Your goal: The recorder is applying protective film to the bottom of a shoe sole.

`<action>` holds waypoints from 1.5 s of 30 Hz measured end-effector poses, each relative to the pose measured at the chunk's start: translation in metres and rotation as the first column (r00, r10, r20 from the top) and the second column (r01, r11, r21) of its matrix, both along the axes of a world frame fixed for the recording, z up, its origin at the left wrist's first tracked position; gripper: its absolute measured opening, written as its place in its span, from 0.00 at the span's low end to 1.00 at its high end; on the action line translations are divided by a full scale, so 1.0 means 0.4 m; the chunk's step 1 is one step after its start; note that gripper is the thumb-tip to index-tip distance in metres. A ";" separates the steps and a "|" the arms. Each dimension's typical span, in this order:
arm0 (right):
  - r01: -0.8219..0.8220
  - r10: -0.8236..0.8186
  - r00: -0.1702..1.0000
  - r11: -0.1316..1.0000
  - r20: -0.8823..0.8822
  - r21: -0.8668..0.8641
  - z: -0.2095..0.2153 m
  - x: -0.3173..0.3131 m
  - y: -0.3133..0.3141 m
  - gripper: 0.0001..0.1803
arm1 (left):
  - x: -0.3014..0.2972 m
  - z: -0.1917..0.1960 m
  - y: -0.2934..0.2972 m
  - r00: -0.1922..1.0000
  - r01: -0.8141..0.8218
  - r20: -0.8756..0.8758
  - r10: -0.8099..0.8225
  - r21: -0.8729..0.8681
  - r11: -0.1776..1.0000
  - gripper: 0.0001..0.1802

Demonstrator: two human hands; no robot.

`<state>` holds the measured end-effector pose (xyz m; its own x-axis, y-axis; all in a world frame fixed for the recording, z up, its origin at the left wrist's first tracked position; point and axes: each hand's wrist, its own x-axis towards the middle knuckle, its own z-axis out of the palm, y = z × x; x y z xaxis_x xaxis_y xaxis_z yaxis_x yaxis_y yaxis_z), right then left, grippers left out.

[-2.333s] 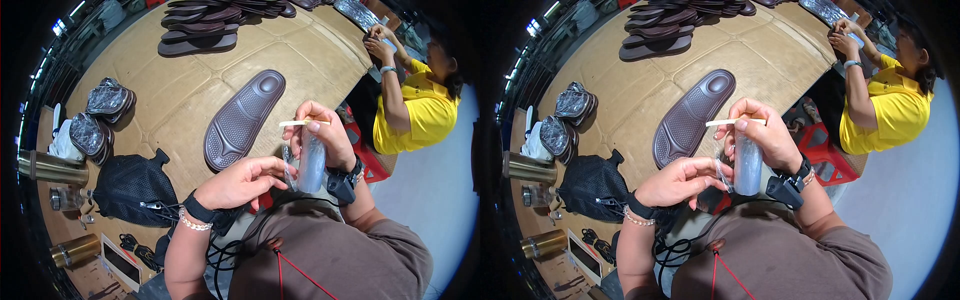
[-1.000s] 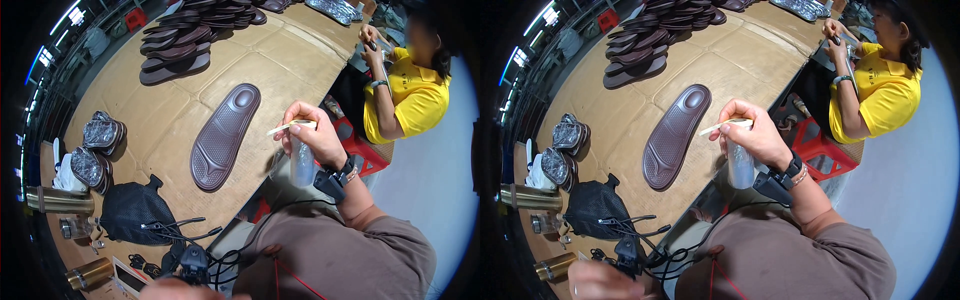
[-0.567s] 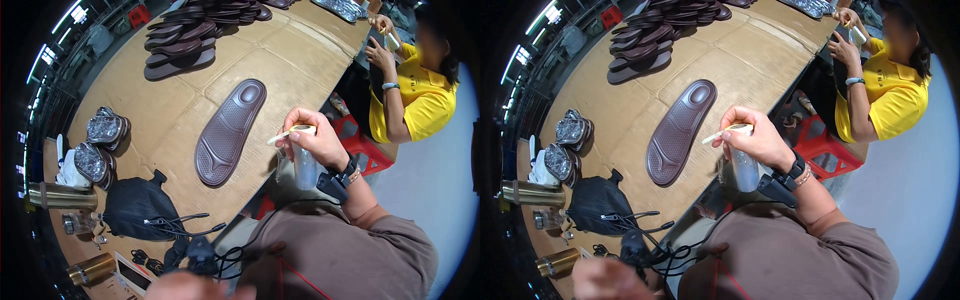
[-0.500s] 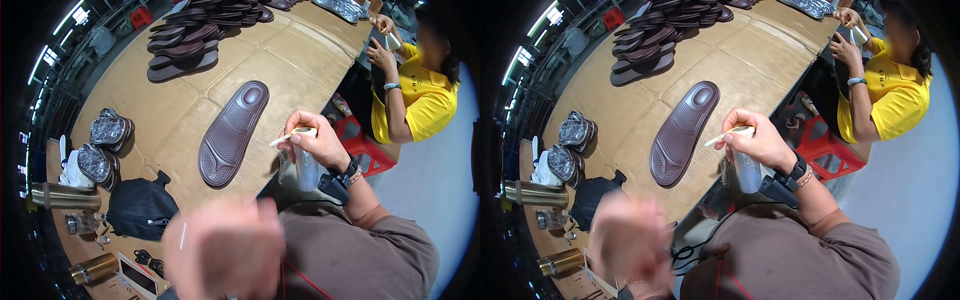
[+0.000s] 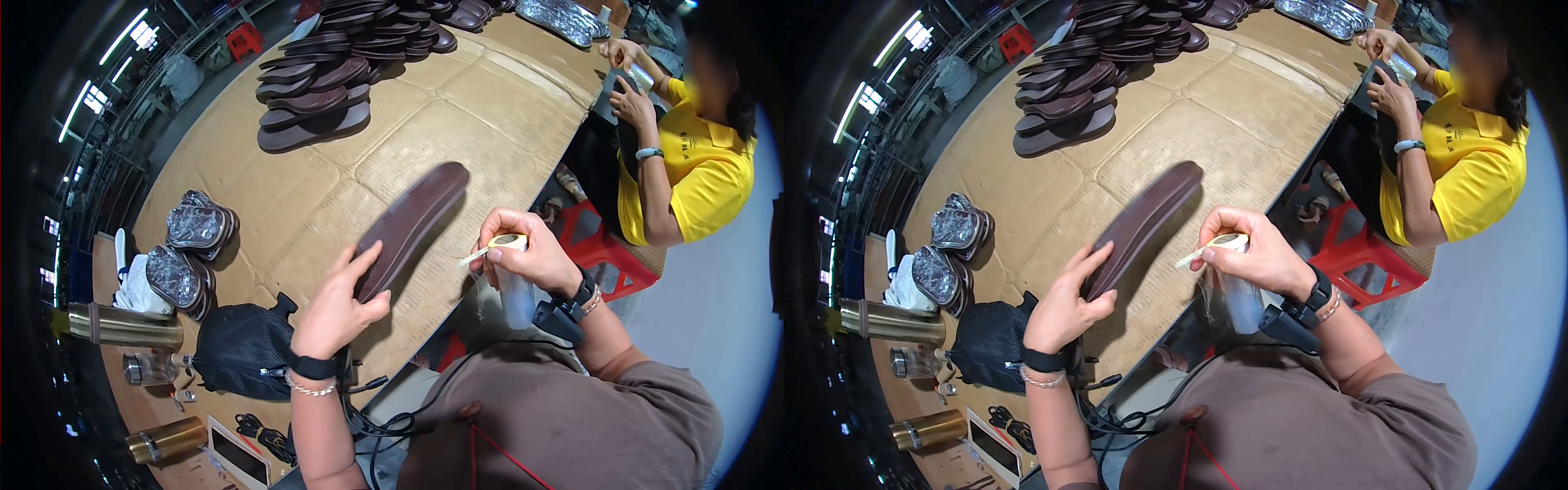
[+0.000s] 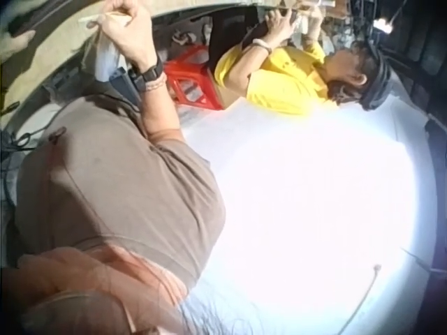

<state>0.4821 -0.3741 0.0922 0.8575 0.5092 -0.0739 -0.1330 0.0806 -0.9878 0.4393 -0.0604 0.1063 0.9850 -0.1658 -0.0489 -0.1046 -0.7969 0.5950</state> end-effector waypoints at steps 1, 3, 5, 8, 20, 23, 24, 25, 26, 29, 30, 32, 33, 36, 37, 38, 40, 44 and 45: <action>-0.011 0.011 1.000 1.000 0.015 0.016 0.004 -0.003 0.002 0.07 | 0.001 0.018 0.015 0.991 0.062 -0.108 -0.077 -0.138 0.989 0.39; -0.025 0.025 0.999 1.000 0.022 0.009 0.019 -0.009 0.015 0.07 | -0.003 0.048 0.026 0.953 0.117 -0.230 -0.196 -0.319 0.941 0.36; -0.050 0.050 0.998 0.999 0.032 -0.011 0.037 -0.019 0.032 0.08 | -0.006 0.035 0.041 0.951 0.162 -0.200 -0.236 -0.329 0.930 0.35; -0.043 0.051 0.992 0.997 0.112 -0.071 0.041 -0.024 0.051 0.08 | -0.005 0.031 0.049 0.949 0.167 -0.191 -0.252 -0.375 0.912 0.32; -0.002 0.023 0.982 0.994 0.187 -0.110 0.035 -0.016 0.086 0.09 | -0.009 0.025 0.060 0.989 -0.074 -0.145 0.010 -0.443 0.894 0.24; 0.019 0.001 0.980 0.995 0.198 -0.098 0.017 -0.011 0.073 0.09 | 0.000 0.006 0.058 0.992 -0.112 -0.010 0.124 -0.504 0.856 0.23; 0.027 -0.005 0.975 0.995 0.220 -0.096 0.012 -0.009 0.068 0.09 | 0.003 -0.004 0.063 0.983 -0.126 0.048 0.176 -0.520 0.845 0.23; 0.025 -0.004 0.975 0.995 0.224 -0.094 0.013 -0.010 0.062 0.09 | 0.008 -0.017 0.071 0.970 -0.113 0.129 0.207 -0.518 0.848 0.23; 0.047 -0.041 0.985 0.998 0.170 -0.033 0.013 -0.011 0.055 0.08 | 0.005 -0.017 0.082 0.969 -0.113 0.133 0.210 -0.517 0.848 0.23; 0.162 -0.171 0.983 0.979 0.070 0.121 0.023 0.001 0.021 0.04 | 0.006 -0.013 0.107 0.970 -0.132 0.051 0.237 -0.709 0.693 0.22; 0.222 -0.236 0.968 0.963 0.082 0.152 0.028 0.008 0.009 0.04 | 0.003 -0.009 0.115 0.970 -0.128 0.055 0.236 -0.710 0.693 0.22; 0.197 -0.229 0.966 0.951 0.118 0.237 0.034 0.029 -0.017 0.03 | -0.001 -0.005 0.128 0.985 -0.125 -0.005 0.172 -0.705 0.699 0.22; 0.181 -0.203 0.976 0.954 0.072 0.239 0.036 0.035 -0.024 0.04 | -0.003 -0.005 0.122 0.987 -0.121 -0.012 0.162 -0.722 0.681 0.22; 0.058 -0.064 0.998 0.983 0.028 0.174 0.017 0.047 -0.038 0.05 | 0.003 0.002 0.109 0.992 -0.043 0.061 0.114 -0.678 0.734 0.22; -0.049 0.047 0.999 0.993 0.020 0.107 0.013 0.049 -0.038 0.05 | 0.005 -0.002 0.113 0.991 -0.062 0.049 0.125 -0.659 0.750 0.20; -0.049 0.050 0.998 0.999 0.027 -0.011 0.019 0.040 -0.042 0.05 | 0.008 -0.009 0.110 0.990 -0.067 0.050 0.132 -0.658 0.750 0.20; -0.064 0.070 0.992 0.996 0.103 -0.058 0.021 0.029 -0.029 0.04 | 0.016 -0.026 0.108 0.908 0.000 0.360 0.215 -0.512 0.859 0.17; 0.029 -0.029 1.000 1.000 0.002 0.007 0.005 -0.019 0.037 0.05 | 0.025 -0.030 0.069 0.662 -0.370 0.668 0.341 -0.105 0.923 0.23; 0.055 -0.055 0.998 0.998 0.006 0.015 -0.001 -0.035 0.056 0.04 | 0.022 -0.027 0.056 0.641 -0.455 0.673 0.369 -0.055 0.889 0.30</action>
